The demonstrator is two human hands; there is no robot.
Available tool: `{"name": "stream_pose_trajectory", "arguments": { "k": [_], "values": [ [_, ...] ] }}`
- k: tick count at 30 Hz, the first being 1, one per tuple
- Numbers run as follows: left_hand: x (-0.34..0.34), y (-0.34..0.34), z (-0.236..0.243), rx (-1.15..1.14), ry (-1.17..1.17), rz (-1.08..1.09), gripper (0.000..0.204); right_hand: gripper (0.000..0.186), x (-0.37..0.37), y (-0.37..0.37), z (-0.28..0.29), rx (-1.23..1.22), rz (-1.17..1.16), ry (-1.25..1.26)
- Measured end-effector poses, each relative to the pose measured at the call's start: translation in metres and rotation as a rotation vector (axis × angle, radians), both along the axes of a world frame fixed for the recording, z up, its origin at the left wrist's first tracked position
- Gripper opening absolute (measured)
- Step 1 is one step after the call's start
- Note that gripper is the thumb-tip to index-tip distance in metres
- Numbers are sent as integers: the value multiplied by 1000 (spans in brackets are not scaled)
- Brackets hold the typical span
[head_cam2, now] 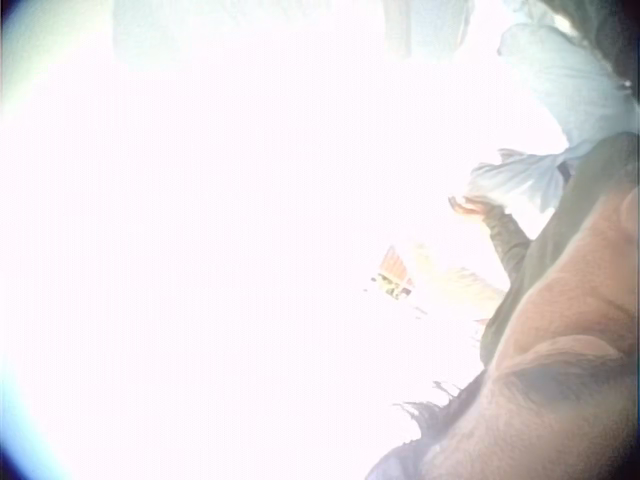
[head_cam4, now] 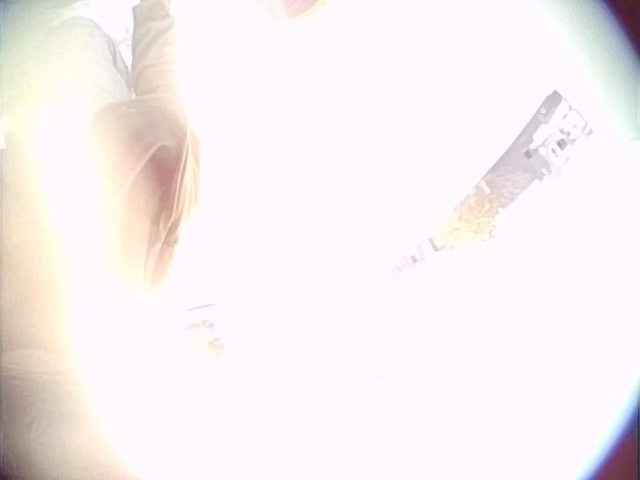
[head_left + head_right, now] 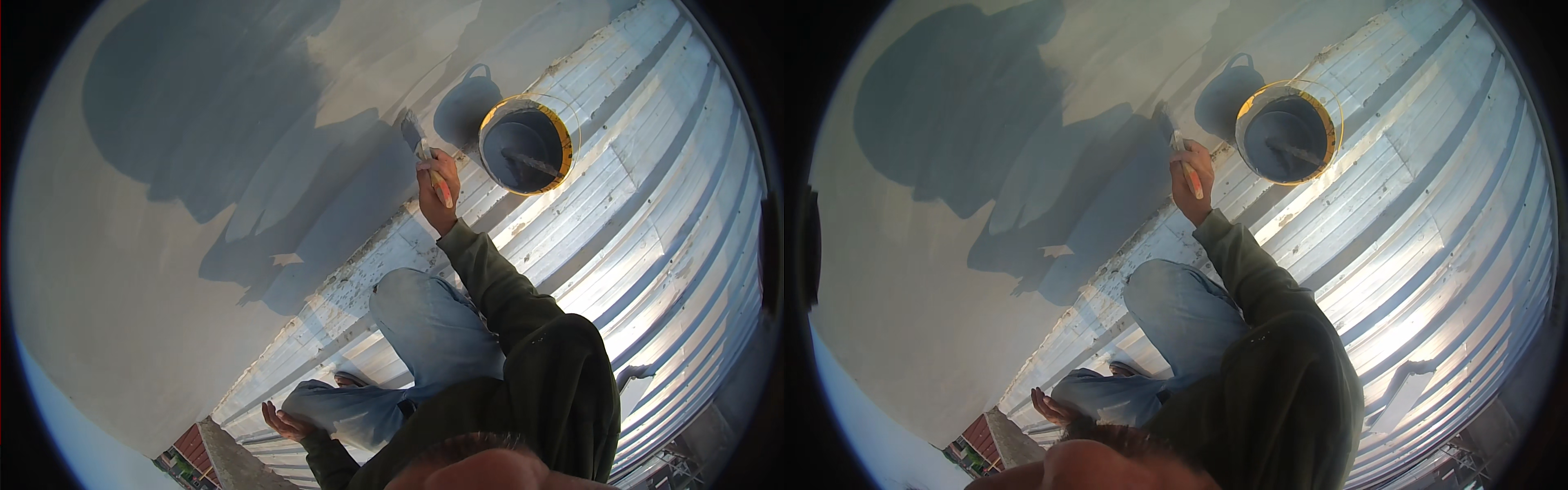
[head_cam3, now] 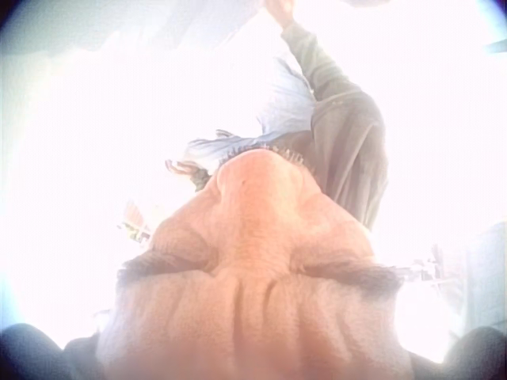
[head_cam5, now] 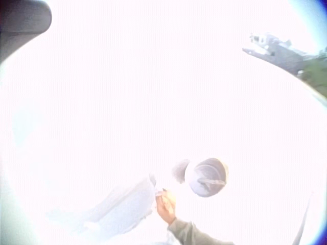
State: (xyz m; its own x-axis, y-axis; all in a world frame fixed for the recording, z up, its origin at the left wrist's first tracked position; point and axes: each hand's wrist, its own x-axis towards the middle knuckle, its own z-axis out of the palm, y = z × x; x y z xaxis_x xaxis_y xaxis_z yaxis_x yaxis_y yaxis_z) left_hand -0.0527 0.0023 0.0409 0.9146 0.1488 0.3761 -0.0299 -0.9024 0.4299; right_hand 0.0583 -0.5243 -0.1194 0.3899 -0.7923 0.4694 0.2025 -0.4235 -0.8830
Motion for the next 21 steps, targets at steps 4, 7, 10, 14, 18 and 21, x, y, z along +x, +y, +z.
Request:
{"name": "stream_pose_trajectory", "arguments": {
  "k": [4,7,10,14,18,21],
  "values": [
    [-6,23,-9,68,-36,-93,57,12,44,-79,8,21,-270,-85],
    [-6,20,-9,56,-102,-117,57,11,56,-69,15,-14,-368,-40],
    [-7,13,-2,32,-42,-31,58,11,35,-10,-4,1,-162,-2],
    [-15,16,3,93,-59,-22,59,9,38,-31,13,109,-273,-79],
    [-11,15,-1,84,-60,-4,60,8,63,-86,7,78,-357,-78],
    [-10,10,0,57,-76,4,59,7,56,-44,-12,71,-354,-28]
  ]
}}
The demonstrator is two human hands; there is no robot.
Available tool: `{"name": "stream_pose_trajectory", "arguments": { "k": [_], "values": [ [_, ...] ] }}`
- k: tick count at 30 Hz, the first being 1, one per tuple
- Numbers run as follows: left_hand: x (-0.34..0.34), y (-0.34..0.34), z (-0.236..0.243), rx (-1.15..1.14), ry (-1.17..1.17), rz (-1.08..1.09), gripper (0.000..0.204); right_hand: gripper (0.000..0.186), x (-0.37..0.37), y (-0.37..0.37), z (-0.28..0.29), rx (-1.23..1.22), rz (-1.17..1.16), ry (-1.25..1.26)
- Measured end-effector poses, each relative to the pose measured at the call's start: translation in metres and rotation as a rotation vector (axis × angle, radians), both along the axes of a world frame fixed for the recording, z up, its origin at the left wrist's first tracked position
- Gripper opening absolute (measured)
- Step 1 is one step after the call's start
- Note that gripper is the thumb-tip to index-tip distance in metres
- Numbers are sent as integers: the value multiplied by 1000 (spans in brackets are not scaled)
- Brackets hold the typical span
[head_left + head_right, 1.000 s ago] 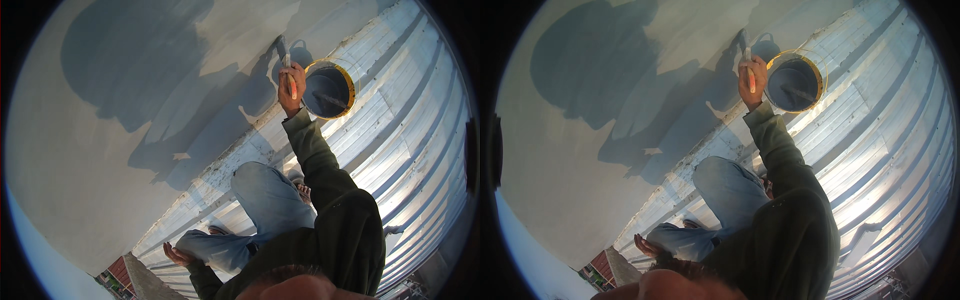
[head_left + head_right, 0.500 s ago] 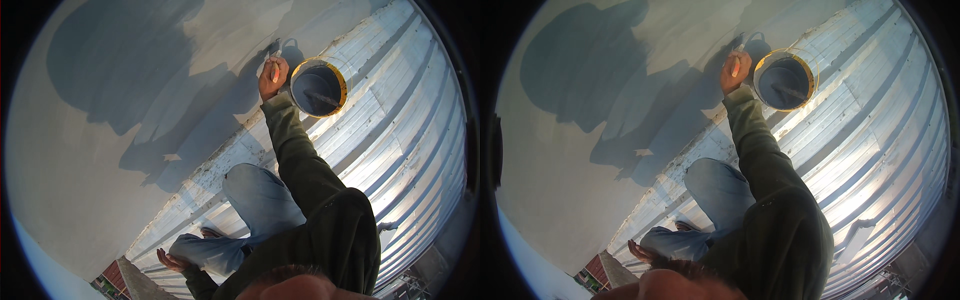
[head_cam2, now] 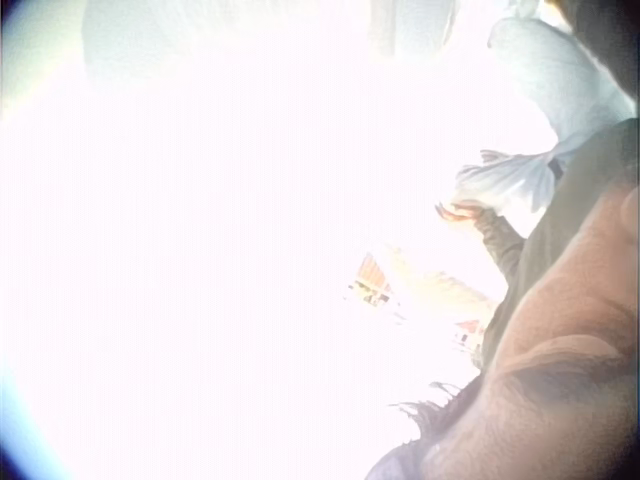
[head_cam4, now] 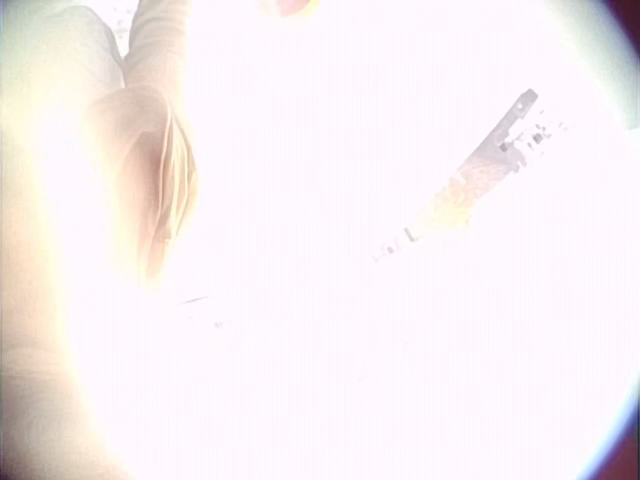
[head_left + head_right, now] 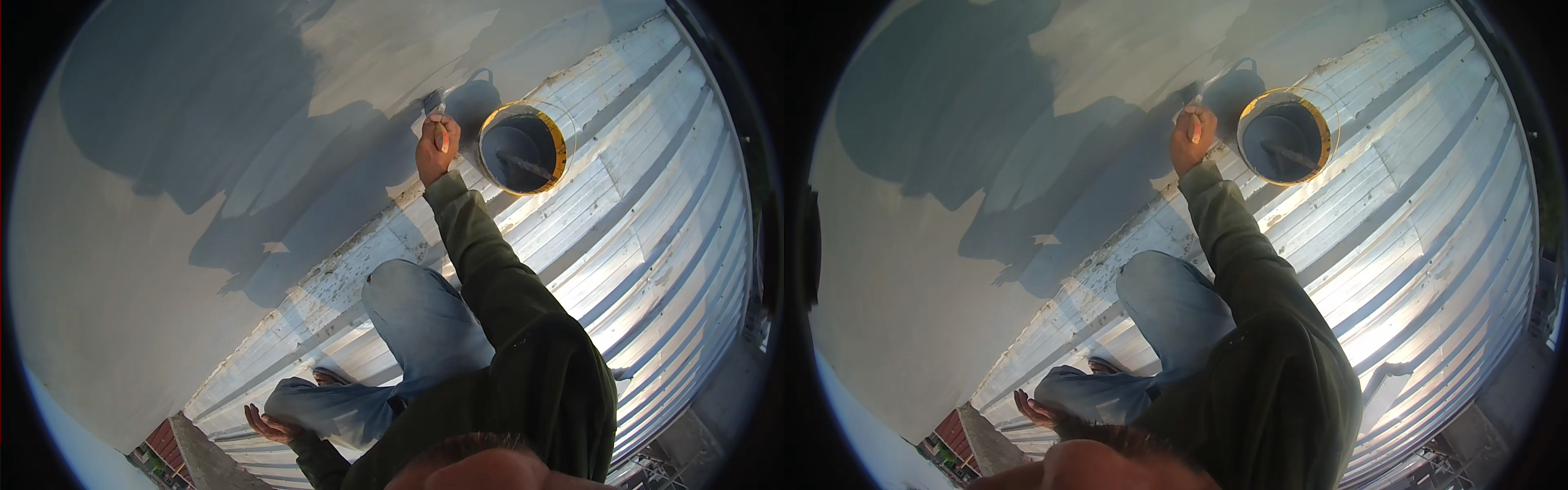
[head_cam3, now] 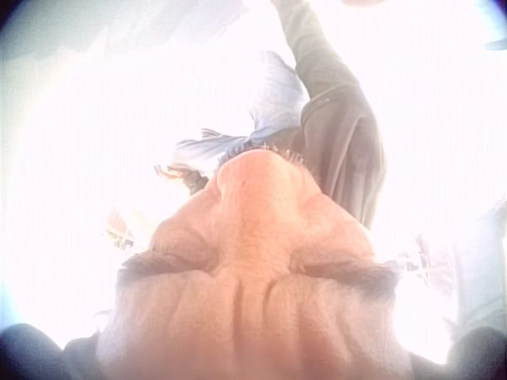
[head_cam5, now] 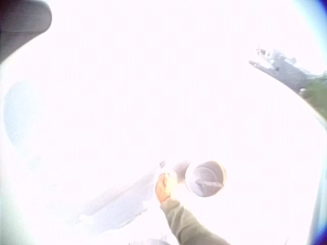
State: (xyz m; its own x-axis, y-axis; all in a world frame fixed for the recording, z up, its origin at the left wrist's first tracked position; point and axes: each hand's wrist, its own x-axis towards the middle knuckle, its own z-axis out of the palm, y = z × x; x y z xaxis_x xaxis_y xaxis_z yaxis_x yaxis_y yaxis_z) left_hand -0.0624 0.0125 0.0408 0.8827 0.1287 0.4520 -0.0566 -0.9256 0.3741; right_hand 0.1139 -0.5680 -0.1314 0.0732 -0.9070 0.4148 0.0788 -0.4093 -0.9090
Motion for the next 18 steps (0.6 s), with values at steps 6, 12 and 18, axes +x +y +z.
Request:
{"name": "stream_pose_trajectory", "arguments": {
  "k": [6,12,18],
  "values": [
    [-1,9,1,95,-25,-54,58,15,-11,-19,11,-93,119,31],
    [-2,1,5,112,2,-11,57,20,-18,51,-15,-155,429,143],
    [1,0,3,108,47,-22,58,26,-53,123,-53,-305,1096,210]
  ]
}}
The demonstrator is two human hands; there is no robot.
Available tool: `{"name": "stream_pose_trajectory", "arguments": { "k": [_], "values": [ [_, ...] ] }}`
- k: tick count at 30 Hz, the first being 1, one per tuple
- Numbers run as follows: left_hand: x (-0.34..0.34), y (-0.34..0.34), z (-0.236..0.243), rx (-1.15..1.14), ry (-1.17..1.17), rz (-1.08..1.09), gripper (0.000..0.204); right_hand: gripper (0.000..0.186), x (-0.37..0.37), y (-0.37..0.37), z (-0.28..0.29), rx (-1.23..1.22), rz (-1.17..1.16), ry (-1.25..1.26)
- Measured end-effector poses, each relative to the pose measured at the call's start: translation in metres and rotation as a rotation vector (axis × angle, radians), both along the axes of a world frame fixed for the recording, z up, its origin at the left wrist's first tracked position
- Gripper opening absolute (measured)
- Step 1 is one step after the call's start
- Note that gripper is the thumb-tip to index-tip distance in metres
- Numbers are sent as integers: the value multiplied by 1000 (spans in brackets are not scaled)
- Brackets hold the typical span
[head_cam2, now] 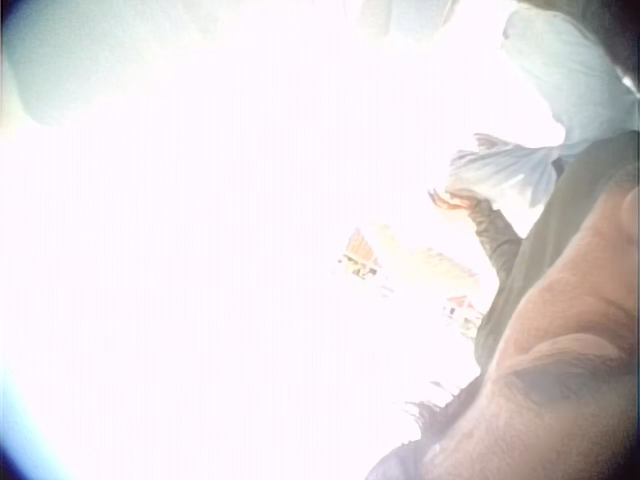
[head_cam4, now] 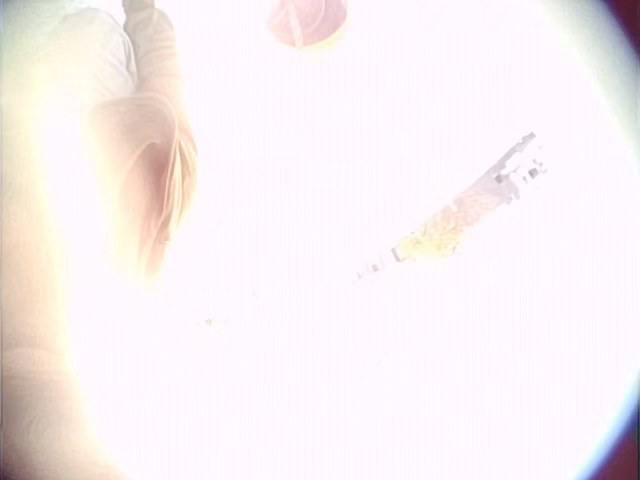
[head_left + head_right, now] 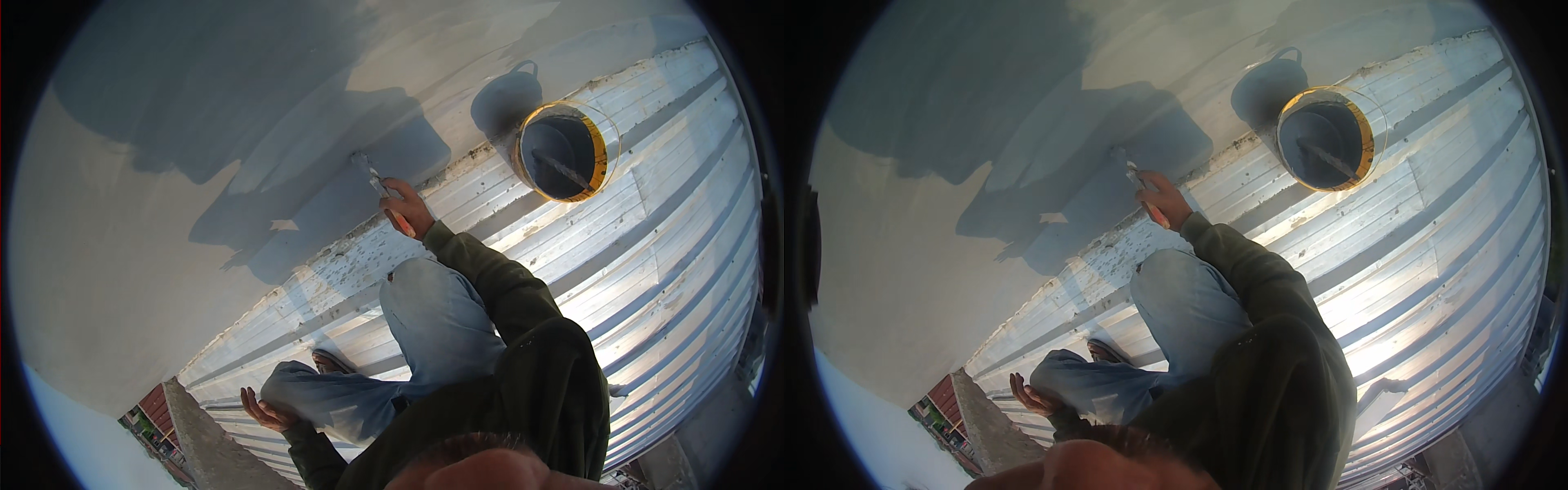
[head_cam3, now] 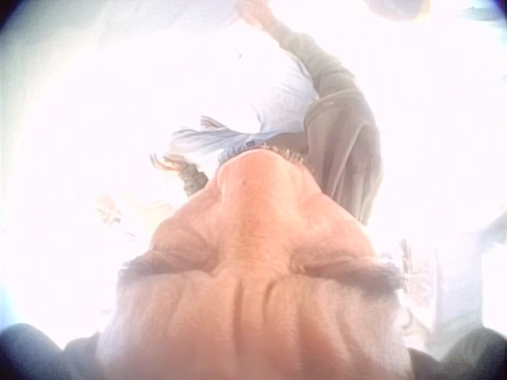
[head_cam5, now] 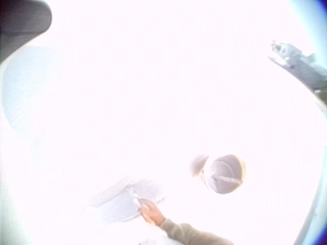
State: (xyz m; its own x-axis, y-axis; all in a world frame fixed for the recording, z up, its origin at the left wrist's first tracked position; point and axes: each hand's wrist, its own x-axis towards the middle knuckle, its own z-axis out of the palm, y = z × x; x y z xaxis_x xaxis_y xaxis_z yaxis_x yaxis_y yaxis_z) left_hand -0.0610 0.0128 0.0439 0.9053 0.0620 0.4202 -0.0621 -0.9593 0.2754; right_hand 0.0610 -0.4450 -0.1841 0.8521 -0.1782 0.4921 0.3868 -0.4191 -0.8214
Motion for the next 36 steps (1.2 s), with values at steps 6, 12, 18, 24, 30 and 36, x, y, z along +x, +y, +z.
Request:
{"name": "stream_pose_trajectory", "arguments": {
  "k": [6,12,18,24,30,36],
  "values": [
    [-7,-2,8,22,16,42,64,17,6,-110,26,-53,-647,-22],
    [-1,-4,6,37,27,8,63,26,19,-47,17,-58,-475,-53],
    [-1,-2,1,27,33,-20,60,16,7,-19,27,-50,61,36],
    [-6,6,3,43,39,-18,60,26,7,-130,41,-35,-583,-174],
    [1,0,-5,-6,30,-34,62,27,10,-17,38,-66,-242,-126],
    [-4,0,-1,11,30,5,61,26,15,-43,76,36,-42,-137]
  ]
}}
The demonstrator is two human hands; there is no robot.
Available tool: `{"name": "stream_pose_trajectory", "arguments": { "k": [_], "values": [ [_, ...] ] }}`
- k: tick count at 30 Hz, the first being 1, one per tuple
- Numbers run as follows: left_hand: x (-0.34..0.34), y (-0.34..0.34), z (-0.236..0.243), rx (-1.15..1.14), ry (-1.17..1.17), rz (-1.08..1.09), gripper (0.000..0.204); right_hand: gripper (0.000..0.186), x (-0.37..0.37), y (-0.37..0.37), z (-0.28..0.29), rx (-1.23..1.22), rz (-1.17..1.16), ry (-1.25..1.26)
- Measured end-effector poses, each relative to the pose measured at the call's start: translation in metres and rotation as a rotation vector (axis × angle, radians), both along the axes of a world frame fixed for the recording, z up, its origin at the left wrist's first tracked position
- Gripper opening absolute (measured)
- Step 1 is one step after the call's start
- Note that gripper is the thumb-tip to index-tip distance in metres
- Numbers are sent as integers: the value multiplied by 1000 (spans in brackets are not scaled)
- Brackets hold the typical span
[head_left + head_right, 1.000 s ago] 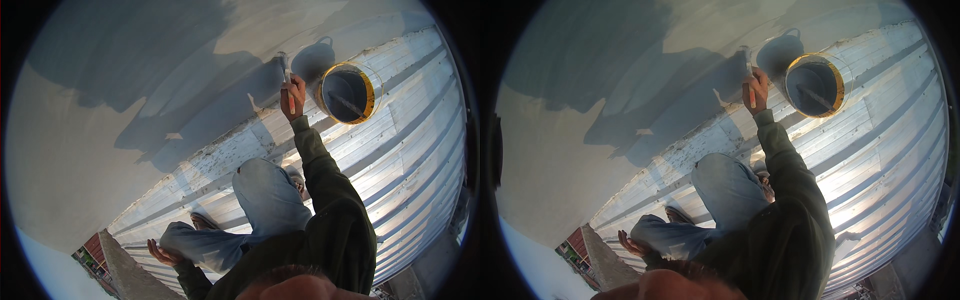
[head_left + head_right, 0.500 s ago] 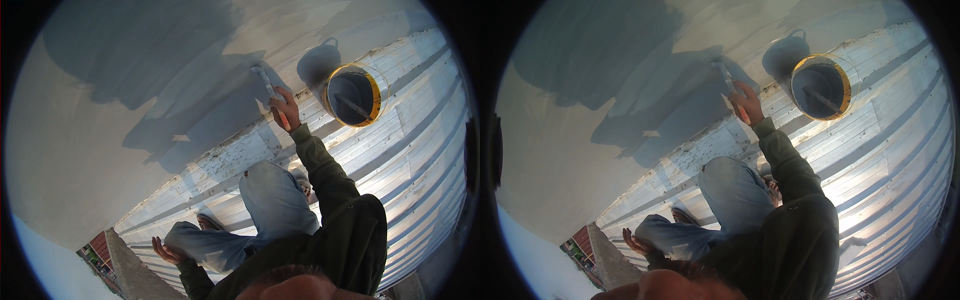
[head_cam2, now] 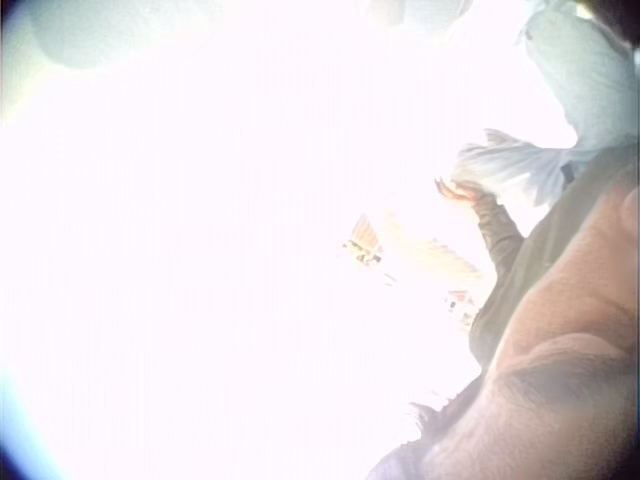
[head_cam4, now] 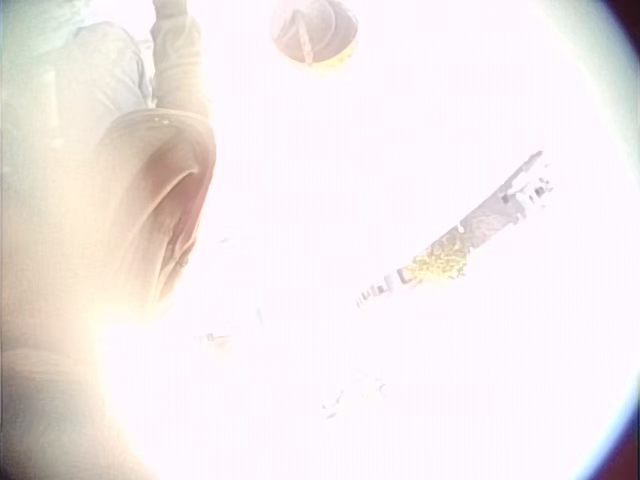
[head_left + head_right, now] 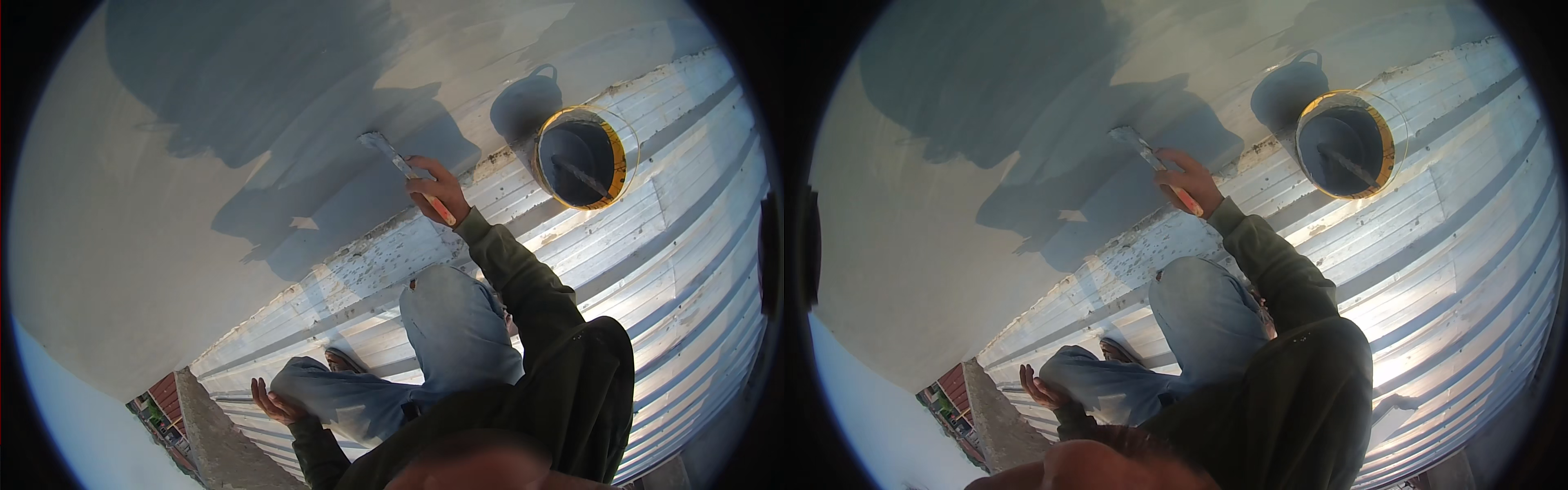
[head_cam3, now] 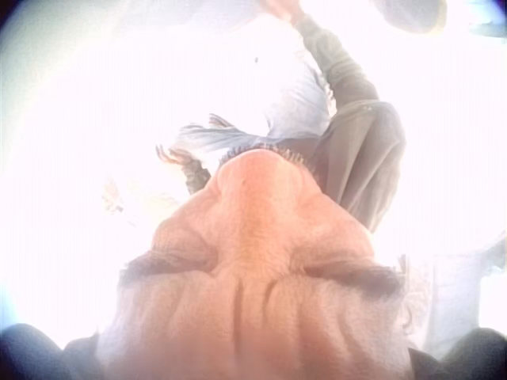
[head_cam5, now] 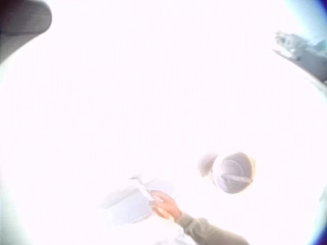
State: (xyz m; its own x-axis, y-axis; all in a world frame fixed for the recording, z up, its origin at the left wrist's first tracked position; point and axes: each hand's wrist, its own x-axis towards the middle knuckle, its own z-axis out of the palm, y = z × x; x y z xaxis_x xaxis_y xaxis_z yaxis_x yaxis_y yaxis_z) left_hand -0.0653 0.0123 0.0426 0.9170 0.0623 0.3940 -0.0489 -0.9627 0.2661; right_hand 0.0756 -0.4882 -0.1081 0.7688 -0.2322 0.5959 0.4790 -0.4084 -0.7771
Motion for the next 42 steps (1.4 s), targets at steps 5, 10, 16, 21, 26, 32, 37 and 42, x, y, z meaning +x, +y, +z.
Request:
{"name": "stream_pose_trajectory", "arguments": {
  "k": [5,10,16,21,26,32,37,42],
  "values": [
    [-1,-3,1,-27,-9,8,62,18,-8,-91,9,-61,-613,-99],
    [10,-10,-3,-9,2,-12,62,25,1,9,9,-114,-209,-88],
    [6,0,-6,-29,14,-7,60,28,-2,-21,23,-16,-41,-51],
    [3,5,-5,-22,-6,-48,56,21,-11,-139,41,-27,-750,-136],
    [13,2,-14,-51,-28,-99,55,20,7,-96,28,52,-711,-96],
    [8,1,-8,-58,-15,-72,55,18,-6,-85,32,163,-780,-114],
    [14,-7,-11,-79,-5,-41,54,17,22,-122,21,55,-864,-107],
    [9,-4,-7,-18,-19,-49,55,18,-2,-42,1,218,-720,-83]
  ]
}}
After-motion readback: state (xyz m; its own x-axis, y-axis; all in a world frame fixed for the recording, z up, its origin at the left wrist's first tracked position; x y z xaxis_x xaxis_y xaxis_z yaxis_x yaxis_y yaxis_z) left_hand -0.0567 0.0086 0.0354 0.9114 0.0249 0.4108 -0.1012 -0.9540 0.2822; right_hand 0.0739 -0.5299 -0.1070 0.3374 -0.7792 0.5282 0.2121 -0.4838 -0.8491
